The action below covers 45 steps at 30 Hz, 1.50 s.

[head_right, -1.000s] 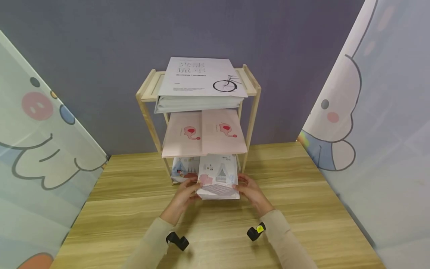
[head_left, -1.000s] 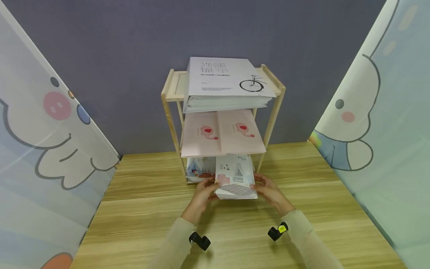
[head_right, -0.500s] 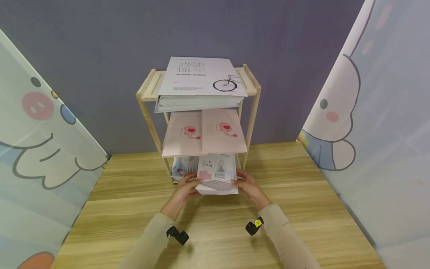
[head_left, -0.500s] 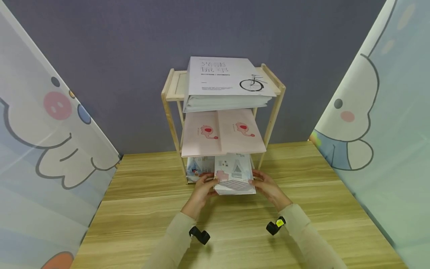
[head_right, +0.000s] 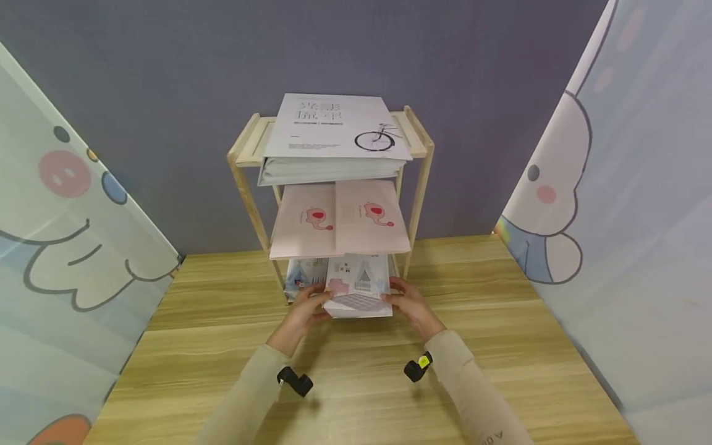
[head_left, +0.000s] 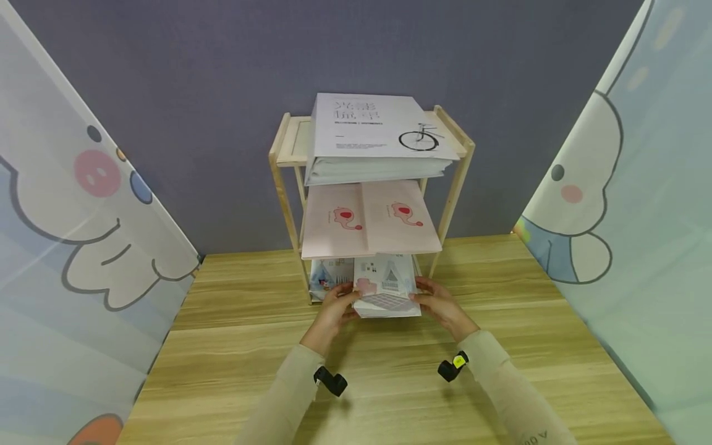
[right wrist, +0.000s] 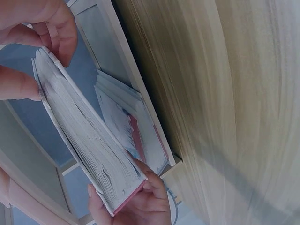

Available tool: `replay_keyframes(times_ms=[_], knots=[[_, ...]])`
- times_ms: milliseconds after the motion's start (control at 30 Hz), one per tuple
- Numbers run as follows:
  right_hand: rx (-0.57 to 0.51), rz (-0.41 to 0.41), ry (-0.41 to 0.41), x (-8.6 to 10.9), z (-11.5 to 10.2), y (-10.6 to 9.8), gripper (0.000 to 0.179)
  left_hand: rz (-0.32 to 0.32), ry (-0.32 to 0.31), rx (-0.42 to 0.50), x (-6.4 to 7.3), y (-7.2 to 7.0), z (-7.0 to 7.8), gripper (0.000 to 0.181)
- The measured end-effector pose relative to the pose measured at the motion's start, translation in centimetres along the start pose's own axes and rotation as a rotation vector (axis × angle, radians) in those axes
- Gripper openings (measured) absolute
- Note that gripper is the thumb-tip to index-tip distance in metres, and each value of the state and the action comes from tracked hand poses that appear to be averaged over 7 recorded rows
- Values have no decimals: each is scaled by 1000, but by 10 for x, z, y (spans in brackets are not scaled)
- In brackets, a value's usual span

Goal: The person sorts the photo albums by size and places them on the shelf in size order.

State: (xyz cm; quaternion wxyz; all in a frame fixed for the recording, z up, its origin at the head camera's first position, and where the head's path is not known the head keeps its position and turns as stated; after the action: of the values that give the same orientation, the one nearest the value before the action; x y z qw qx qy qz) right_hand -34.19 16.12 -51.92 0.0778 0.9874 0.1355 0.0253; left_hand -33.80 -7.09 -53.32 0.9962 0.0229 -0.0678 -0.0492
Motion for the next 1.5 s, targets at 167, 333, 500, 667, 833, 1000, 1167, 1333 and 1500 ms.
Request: replay_keyframes(times_ms=[167, 333, 500, 667, 833, 1000, 1167, 1333, 1500], knots=[[0, -12, -8, -2, -2, 0, 63, -1, 3, 1, -5, 0, 0, 51], [-13, -14, -3, -5, -3, 0, 62, -14, 13, -12, -9, 1, 2, 54], [18, 3, 23, -10, -3, -2, 63, 5, 2, -25, -12, 1, 5, 51], [68, 6, 37, -14, -3, -1, 63, -1, 0, -33, -9, -1, 11, 49], [84, 7, 39, -19, -3, 0, 62, -14, -9, -43, 2, 0, 24, 50], [88, -13, 13, -24, -5, 4, 59, -25, -16, -86, -1, -2, 25, 48], [135, -15, 17, -29, -4, 4, 59, 0, -23, -94, -15, -6, 11, 51], [190, 15, 12, -33, -6, 4, 57, 38, -28, -104, -24, -7, 7, 51], [219, 32, 20, -35, -8, 5, 56, 55, -6, -135, -29, -7, 10, 50]])
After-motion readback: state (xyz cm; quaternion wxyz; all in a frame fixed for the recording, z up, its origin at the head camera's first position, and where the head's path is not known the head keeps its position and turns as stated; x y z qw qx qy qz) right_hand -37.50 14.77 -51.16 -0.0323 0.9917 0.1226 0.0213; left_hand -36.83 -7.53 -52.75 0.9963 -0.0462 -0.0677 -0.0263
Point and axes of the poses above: each hand's wrist, its own x-axis away from the middle knuckle, its own y-axis out of the palm, z = x × y, the point moved 6 cm from there along -x, towards the middle knuckle, and after that the axes turned 9 degrees about -x, right-handed, at the moved point
